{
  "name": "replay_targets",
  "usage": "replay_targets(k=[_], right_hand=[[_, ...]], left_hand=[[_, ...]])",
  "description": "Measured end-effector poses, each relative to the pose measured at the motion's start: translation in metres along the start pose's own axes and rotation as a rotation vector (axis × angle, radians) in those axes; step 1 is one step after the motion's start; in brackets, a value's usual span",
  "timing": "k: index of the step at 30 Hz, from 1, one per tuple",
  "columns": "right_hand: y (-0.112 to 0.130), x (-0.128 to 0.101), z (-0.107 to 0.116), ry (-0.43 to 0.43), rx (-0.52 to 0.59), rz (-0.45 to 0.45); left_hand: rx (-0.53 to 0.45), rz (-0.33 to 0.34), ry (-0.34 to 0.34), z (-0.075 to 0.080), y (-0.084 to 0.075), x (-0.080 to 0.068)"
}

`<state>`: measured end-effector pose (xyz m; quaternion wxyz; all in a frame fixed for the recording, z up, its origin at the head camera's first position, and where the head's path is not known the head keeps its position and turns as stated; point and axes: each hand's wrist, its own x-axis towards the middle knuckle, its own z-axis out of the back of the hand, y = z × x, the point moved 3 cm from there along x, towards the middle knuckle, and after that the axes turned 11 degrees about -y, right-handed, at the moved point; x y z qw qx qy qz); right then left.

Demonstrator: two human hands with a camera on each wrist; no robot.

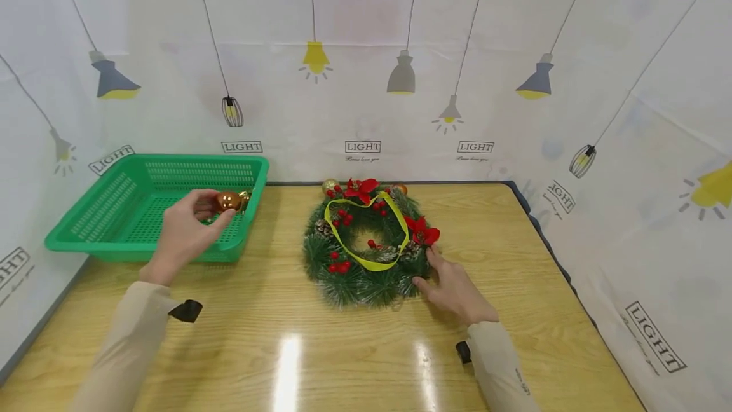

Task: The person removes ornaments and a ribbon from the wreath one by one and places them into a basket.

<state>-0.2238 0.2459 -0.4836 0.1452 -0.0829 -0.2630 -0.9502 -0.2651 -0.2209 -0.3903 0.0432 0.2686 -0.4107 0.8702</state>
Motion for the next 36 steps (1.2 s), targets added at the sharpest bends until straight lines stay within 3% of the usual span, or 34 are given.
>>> replay_targets(k=[7, 21, 25, 36], right_hand=[[-0.001, 0.000, 0.000, -0.001, 0.001, 0.008], [-0.001, 0.001, 0.000, 0.010, -0.005, -0.004], [-0.001, 0.000, 0.000, 0.006, -0.008, 0.001], [0.001, 0.000, 0.001, 0.010, -0.003, -0.016]], left_hand=[[0.038, 0.066, 0.002, 0.016, 0.020, 0.002], [0.088, 0.118, -0.013, 0.033, 0.054, 0.005], [0.106, 0.114, -0.028, 0.036, 0.061, 0.009], [0.130, 0.163, 0.024, 0.039, 0.071, 0.012]])
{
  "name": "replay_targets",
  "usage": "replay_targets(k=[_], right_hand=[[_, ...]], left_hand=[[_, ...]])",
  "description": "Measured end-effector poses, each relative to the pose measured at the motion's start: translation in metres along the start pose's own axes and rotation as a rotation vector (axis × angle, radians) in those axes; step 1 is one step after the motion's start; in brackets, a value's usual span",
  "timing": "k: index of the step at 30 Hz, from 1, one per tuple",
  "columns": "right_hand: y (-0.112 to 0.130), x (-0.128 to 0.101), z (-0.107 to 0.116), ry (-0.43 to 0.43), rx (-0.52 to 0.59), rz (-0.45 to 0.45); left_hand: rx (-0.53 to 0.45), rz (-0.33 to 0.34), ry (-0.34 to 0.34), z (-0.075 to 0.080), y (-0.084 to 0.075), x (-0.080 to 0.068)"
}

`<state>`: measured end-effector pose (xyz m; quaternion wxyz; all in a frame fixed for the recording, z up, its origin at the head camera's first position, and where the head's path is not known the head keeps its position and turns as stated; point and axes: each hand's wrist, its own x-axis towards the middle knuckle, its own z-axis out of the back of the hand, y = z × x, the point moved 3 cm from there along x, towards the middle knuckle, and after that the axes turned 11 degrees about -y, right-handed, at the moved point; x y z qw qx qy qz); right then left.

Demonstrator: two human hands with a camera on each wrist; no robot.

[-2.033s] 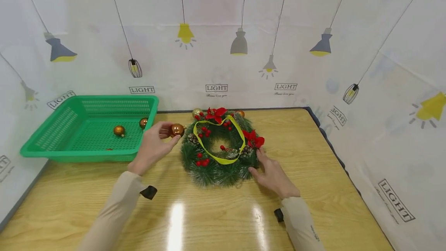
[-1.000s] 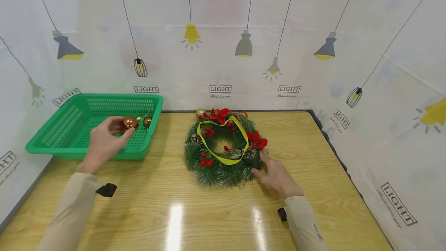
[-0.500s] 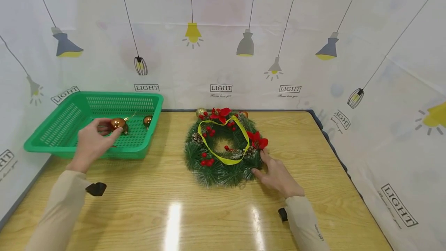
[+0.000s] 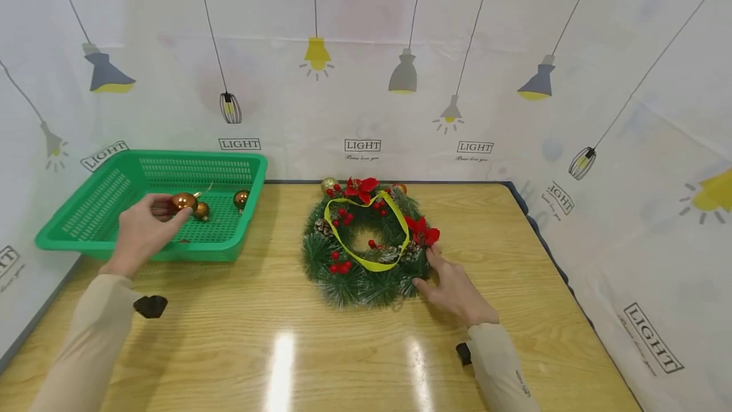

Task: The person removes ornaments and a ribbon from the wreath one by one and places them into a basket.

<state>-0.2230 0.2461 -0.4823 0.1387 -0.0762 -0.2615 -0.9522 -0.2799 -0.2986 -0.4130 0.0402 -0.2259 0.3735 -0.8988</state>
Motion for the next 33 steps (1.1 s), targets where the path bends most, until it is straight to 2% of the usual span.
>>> replay_targets(k=[11, 21, 27, 33], right_hand=[[-0.002, -0.002, 0.000, 0.001, 0.005, -0.013], [-0.003, -0.002, 0.000, 0.002, 0.008, -0.007], [-0.003, -0.001, 0.000, -0.004, 0.008, -0.009], [-0.003, 0.000, -0.002, -0.002, 0.009, 0.007]], left_hand=[[0.030, 0.009, -0.002, 0.001, 0.004, 0.001], [0.007, 0.020, -0.018, 0.003, 0.004, 0.000], [-0.013, -0.010, 0.002, -0.001, -0.005, -0.004], [-0.022, -0.059, 0.009, -0.006, -0.024, -0.012]])
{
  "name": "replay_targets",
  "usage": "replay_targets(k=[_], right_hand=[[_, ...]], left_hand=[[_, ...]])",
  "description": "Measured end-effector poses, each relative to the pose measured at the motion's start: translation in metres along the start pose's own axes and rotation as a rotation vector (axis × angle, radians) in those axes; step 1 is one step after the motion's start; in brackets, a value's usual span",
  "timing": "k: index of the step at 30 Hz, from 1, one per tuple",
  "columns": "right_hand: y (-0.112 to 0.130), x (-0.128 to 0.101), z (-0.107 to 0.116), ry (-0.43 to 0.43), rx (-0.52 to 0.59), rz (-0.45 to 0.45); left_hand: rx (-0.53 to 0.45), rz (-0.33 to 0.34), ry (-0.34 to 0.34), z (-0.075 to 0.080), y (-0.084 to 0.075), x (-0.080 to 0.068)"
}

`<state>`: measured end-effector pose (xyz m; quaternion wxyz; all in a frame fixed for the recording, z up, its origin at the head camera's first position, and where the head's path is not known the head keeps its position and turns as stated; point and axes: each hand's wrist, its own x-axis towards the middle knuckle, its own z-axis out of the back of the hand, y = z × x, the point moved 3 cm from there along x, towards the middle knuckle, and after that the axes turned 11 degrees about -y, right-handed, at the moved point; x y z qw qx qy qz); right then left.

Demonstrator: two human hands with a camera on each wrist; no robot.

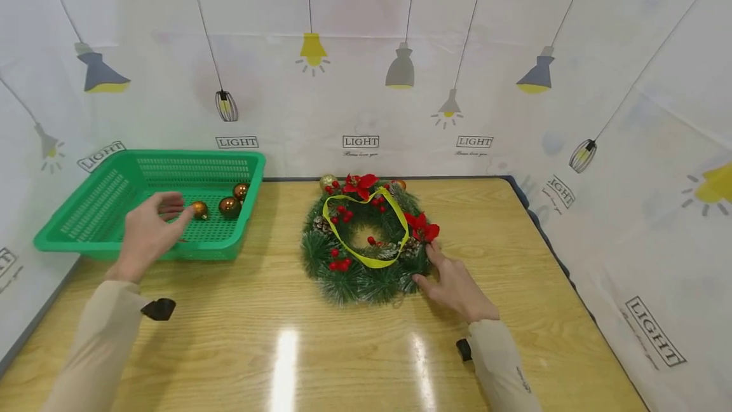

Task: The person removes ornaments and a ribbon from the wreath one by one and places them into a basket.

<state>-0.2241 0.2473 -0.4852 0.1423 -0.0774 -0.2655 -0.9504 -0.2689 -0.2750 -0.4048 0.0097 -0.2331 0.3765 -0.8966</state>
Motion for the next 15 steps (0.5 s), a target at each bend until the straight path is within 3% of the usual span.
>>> replay_targets(k=[10, 15], right_hand=[[0.002, 0.000, 0.003, -0.021, 0.006, -0.003], [0.002, 0.000, 0.000, -0.024, -0.002, 0.003]], left_hand=[[-0.055, -0.182, 0.015, -0.025, -0.045, -0.018], [-0.083, -0.216, 0.012, -0.036, -0.056, -0.025]])
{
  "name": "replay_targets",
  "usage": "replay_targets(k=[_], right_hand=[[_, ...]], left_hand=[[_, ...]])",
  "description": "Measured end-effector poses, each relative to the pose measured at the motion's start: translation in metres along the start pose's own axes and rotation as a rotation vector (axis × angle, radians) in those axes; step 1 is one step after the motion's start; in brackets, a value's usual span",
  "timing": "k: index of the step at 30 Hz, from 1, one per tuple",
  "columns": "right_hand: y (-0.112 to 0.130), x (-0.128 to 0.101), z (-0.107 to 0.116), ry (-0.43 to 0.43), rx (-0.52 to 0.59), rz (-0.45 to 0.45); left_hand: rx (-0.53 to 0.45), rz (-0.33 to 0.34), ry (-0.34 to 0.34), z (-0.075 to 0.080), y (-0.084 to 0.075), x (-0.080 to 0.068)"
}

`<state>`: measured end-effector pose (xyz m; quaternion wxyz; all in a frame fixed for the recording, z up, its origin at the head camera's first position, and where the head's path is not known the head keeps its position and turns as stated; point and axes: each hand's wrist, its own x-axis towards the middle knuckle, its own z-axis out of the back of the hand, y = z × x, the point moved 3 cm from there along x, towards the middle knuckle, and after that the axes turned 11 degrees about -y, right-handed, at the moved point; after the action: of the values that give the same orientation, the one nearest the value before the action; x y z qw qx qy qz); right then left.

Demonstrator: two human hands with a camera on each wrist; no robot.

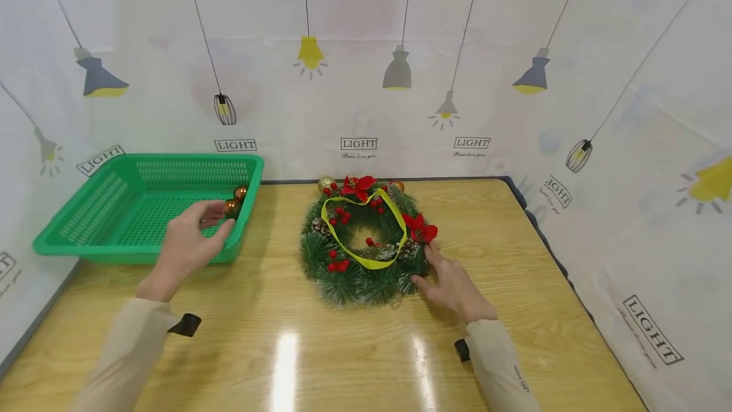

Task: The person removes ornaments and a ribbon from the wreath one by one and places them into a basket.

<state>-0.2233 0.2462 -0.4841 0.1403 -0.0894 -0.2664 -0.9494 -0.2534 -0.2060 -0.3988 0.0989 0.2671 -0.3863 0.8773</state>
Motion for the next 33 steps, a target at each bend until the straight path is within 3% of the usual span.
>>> replay_targets(k=[13, 22, 28, 33], right_hand=[[-0.002, 0.000, -0.003, 0.020, -0.004, -0.029], [-0.003, 0.000, -0.003, 0.013, 0.008, -0.032], [-0.003, 0.001, -0.002, 0.003, 0.022, -0.028], [-0.003, 0.000, -0.003, 0.021, 0.041, -0.046]], left_hand=[[-0.049, -0.045, 0.095, -0.049, -0.015, -0.024], [-0.078, -0.026, 0.228, -0.084, -0.020, -0.048], [-0.087, -0.012, 0.282, -0.094, -0.022, -0.057], [-0.109, -0.009, 0.282, -0.098, -0.023, -0.059]])
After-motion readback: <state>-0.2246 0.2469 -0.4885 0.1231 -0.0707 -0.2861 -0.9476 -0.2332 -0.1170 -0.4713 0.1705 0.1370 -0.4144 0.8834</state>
